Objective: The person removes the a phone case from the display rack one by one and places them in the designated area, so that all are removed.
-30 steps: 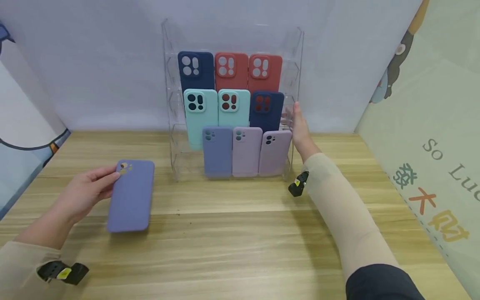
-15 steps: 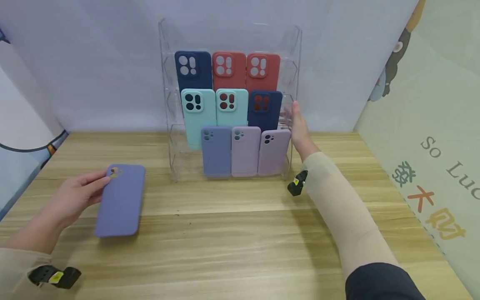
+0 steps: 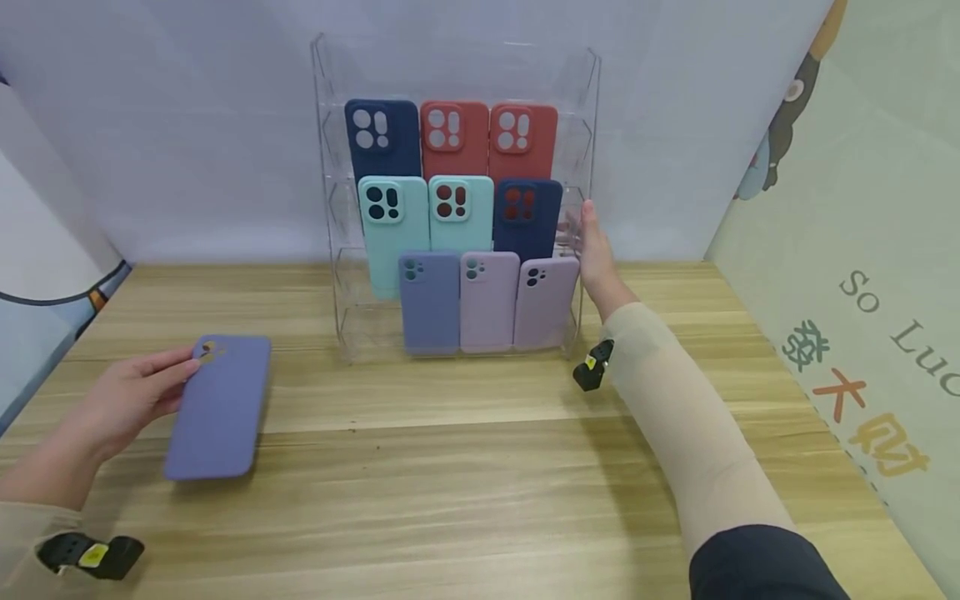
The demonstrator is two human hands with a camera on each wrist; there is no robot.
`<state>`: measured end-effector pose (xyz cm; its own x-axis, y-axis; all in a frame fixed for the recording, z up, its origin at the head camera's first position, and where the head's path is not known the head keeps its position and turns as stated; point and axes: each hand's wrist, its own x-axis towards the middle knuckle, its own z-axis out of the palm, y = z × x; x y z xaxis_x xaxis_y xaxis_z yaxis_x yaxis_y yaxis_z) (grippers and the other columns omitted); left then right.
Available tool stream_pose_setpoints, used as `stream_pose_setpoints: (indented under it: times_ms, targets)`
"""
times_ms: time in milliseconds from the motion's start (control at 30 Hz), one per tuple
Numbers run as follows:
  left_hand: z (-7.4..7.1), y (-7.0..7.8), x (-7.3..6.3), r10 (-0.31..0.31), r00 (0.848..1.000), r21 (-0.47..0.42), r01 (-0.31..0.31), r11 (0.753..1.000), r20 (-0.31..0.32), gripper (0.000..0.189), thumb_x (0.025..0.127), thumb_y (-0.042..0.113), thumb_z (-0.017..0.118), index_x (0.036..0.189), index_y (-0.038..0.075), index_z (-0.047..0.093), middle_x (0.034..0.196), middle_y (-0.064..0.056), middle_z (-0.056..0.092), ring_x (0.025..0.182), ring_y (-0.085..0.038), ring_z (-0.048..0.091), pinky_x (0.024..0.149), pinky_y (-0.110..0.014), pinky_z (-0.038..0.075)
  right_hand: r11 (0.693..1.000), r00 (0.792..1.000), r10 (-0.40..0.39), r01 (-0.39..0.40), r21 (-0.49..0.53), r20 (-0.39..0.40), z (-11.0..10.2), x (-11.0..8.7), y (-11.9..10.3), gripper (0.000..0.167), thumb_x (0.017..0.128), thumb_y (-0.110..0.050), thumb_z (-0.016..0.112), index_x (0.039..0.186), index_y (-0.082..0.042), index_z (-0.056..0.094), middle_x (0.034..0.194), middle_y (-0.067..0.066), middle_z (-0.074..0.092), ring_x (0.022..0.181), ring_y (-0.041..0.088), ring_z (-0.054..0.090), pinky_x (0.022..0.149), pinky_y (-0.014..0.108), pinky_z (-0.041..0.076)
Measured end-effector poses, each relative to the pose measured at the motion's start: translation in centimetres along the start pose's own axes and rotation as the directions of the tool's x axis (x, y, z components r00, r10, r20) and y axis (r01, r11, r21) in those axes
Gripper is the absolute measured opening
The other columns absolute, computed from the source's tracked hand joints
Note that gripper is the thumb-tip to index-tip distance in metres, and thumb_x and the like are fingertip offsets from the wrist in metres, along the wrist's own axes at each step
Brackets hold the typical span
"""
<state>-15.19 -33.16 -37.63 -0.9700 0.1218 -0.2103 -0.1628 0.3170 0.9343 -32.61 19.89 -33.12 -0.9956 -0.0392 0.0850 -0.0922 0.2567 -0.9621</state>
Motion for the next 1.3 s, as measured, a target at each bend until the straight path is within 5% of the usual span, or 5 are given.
stream_pose_setpoints:
  times_ms: [233,567,800,1000,1300]
  targets:
    - [-1.4,-0.7,0.2,-0.019,1.000,-0.011,0.019,1.000,0.011,0.063,0.099,0.022,0.046,0.141,-0.013,0.017,0.096,0.031,0.052,0.083,0.009,0.056,0.068,-0.016,0.052,1.000,1.000,-0.006,0.005,0.004,0.008,0.0,0.1,0.1,0.075,0.097,-0.057,0.008,0.146,-0.002,0.025,0.147,0.015,0.033,0.134,0.029,0.031,0.111,0.038,0.023]
    - [-2.4,-1.2,0.0,-0.018,0.998,0.185,0.028,0.982,-0.057,0.064,0.101,0.026,0.040,0.136,-0.021,0.016,0.094,0.034,0.044,0.080,0.013,0.051,0.065,-0.013,0.050,1.000,0.999,-0.030,0.030,-0.005,0.011,-0.1,0.2,0.0,0.075,0.098,-0.054,0.007,0.145,0.000,0.026,0.141,0.019,0.040,0.128,0.032,0.038,0.107,0.041,0.030]
    - [-3.1,-1.6,0.1,-0.025,0.998,0.245,0.038,0.969,-0.056,0.061,0.102,0.025,0.037,0.135,-0.022,0.018,0.106,0.011,0.050,0.081,0.015,0.050,0.067,-0.014,0.051,1.000,1.000,-0.021,0.021,-0.010,0.009,-0.2,0.3,-0.2,0.076,0.097,-0.056,0.007,0.145,-0.001,0.027,0.141,0.018,0.040,0.128,0.031,0.039,0.108,0.041,0.029]
    - [-3.8,-2.3,0.3,-0.023,0.997,0.232,0.039,0.972,-0.069,0.059,0.102,0.022,0.036,0.136,-0.022,0.017,0.100,0.020,0.047,0.080,0.015,0.049,0.067,-0.014,0.051,1.000,1.000,-0.015,0.015,-0.016,0.013,-0.2,0.3,-0.2,0.079,0.095,-0.060,0.007,0.146,-0.003,0.026,0.143,0.015,0.038,0.130,0.029,0.036,0.110,0.039,0.026]
    - [-4.8,-3.0,0.5,-0.047,0.998,0.283,0.060,0.957,-0.053,0.060,0.102,0.025,0.034,0.137,-0.020,0.017,0.111,0.001,0.053,0.080,0.014,0.050,0.067,-0.019,0.052,1.000,1.000,-0.026,0.026,0.006,0.006,-0.1,0.4,-0.3,0.076,0.097,-0.056,0.008,0.145,-0.001,0.027,0.141,0.018,0.040,0.129,0.031,0.037,0.108,0.039,0.028]
